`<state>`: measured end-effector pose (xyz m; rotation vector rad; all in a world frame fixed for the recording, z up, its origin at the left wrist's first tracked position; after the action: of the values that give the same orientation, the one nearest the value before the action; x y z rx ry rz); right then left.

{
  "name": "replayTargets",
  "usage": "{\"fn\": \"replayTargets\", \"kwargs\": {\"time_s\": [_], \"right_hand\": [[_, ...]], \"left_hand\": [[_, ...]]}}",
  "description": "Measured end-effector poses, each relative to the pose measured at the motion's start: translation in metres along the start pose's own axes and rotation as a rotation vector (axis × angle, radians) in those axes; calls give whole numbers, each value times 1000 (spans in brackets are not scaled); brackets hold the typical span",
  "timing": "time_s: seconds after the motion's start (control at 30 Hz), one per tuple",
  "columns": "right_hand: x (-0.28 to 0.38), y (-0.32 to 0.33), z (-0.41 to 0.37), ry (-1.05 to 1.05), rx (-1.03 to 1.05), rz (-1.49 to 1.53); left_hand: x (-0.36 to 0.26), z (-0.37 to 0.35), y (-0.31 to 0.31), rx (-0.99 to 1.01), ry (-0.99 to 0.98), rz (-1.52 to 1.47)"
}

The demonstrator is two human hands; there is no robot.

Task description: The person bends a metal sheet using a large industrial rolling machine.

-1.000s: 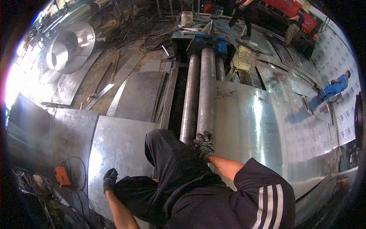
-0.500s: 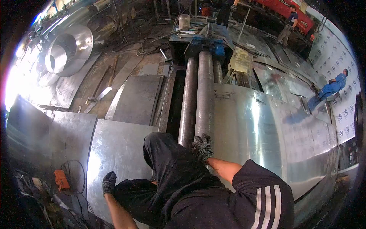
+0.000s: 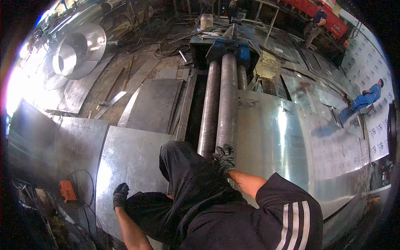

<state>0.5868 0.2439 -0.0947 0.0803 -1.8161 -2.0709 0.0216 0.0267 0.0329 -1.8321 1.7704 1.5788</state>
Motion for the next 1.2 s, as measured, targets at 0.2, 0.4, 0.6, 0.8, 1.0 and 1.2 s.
{"fn": "replayTargets", "kwargs": {"time_s": [0.2, 0.4, 0.6, 0.8, 1.0, 1.2], "right_hand": [[15, 31, 4, 35, 158, -66], [12, 33, 6, 130, 113, -89], [19, 43, 6, 55, 227, -132], [11, 31, 1, 90, 139, -197], [-14, -31, 4, 53, -13, -176], [11, 23, 2, 71, 126, -130]], "left_hand": [[4, 0, 1, 1, -37, -15], [32, 23, 2, -29, -75, 29], [4, 1, 1, -7, 5, 7], [42, 25, 1, -18, -95, 49], [11, 4, 1, -14, -12, -7], [18, 9, 2, -16, -39, 24]]}}
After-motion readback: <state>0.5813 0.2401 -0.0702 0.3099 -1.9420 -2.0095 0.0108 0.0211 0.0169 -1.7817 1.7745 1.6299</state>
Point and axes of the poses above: each hand's wrist, its own z-axis towards the middle knuckle, its own y-axis out of the back of the hand, x = y × z, the point moved 1 cm from there along z, towards the middle knuckle, and after that the axes turned 7 degrees about -z, right-handed, at the moved point
